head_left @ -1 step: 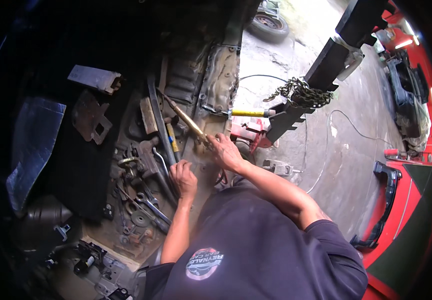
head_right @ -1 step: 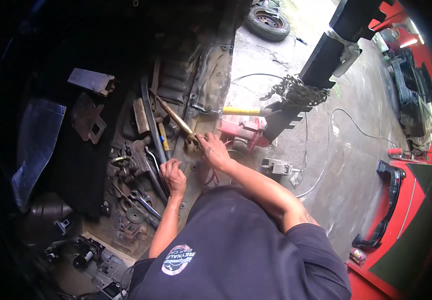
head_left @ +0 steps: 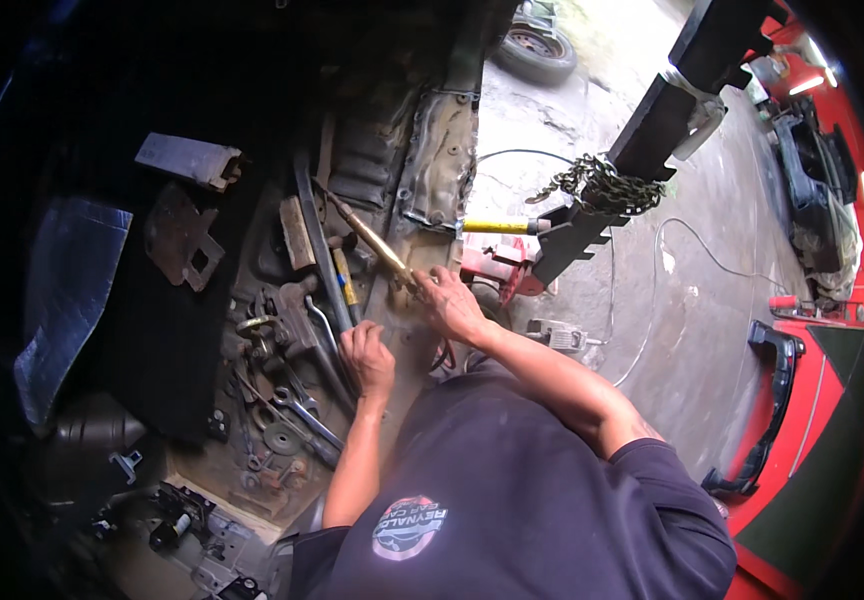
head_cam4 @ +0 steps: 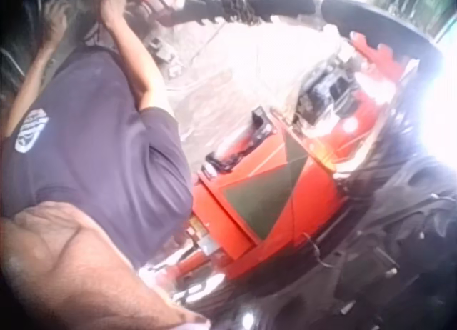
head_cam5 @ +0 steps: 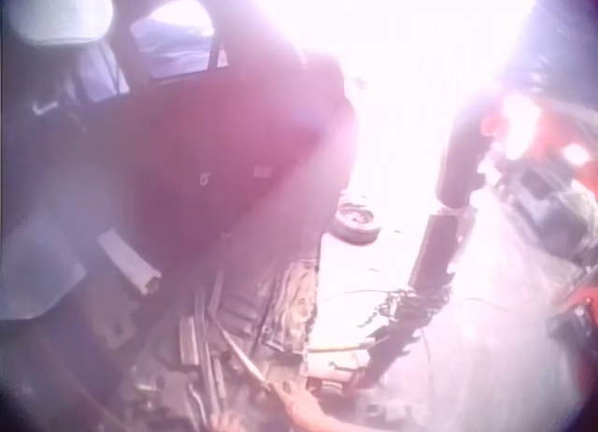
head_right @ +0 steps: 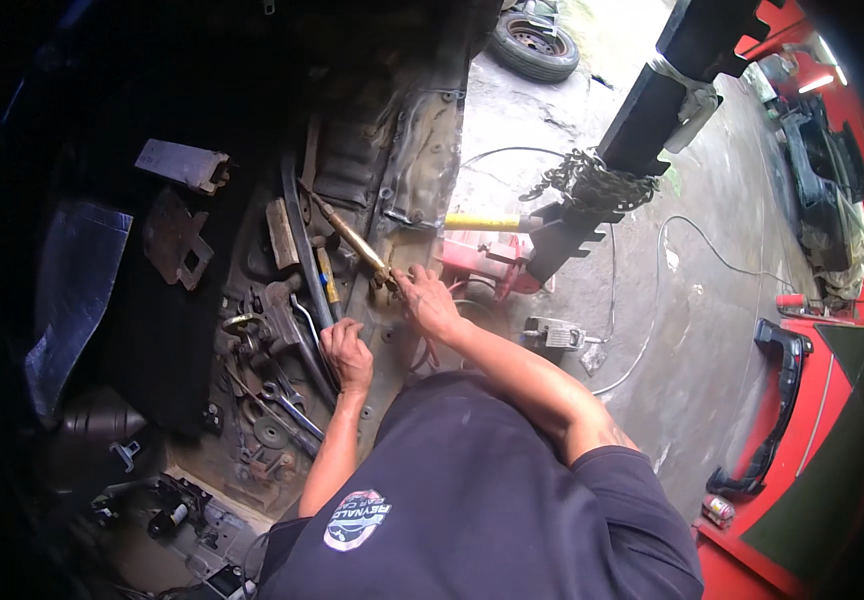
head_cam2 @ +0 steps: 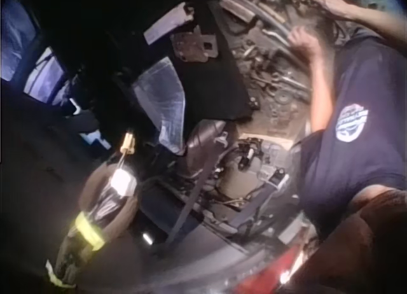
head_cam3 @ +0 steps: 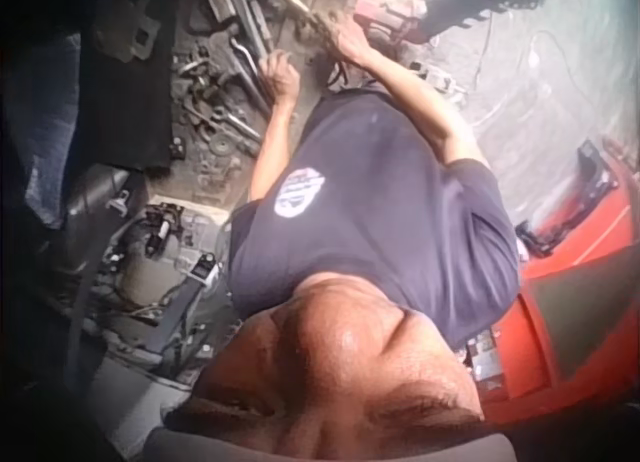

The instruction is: The person uses a metal bar and a mallet to hammer on the exposed chassis of a vehicle. The person hits the bar with the mallet repeatedly and uses their hands to move the bar along the metal frame.

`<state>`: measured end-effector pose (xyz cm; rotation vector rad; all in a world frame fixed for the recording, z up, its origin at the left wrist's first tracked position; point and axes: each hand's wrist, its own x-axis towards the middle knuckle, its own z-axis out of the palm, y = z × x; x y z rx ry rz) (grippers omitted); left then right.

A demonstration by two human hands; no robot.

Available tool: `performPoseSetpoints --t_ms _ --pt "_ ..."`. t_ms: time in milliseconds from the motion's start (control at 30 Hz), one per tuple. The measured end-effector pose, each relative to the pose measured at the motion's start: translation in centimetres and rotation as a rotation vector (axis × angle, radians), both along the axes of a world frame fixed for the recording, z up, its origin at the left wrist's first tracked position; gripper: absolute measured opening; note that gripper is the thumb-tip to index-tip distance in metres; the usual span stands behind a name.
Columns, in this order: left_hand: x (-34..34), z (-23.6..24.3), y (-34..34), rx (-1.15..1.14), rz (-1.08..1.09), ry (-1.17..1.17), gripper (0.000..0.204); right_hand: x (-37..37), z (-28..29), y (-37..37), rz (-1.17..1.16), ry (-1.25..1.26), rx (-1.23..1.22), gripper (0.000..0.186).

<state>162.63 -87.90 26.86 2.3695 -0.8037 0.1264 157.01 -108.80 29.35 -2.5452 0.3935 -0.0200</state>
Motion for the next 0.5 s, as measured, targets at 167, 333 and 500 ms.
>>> performPoseSetpoints --t_ms 167,333,500 --pt "0.0 -0.4 0.1 0.039 0.003 -0.027 0.024 0.6 0.3 0.1 -0.003 0.005 -0.022 0.074" --pt "-0.1 -0.2 -0.2 0.027 0.002 -0.018 0.026 0.5 -0.8 -0.2 0.035 0.034 -0.016 0.080" --pt "0.0 -0.2 -0.2 0.034 0.015 -0.029 0.025 0.8 -1.3 -0.4 0.063 0.024 0.004 0.084"
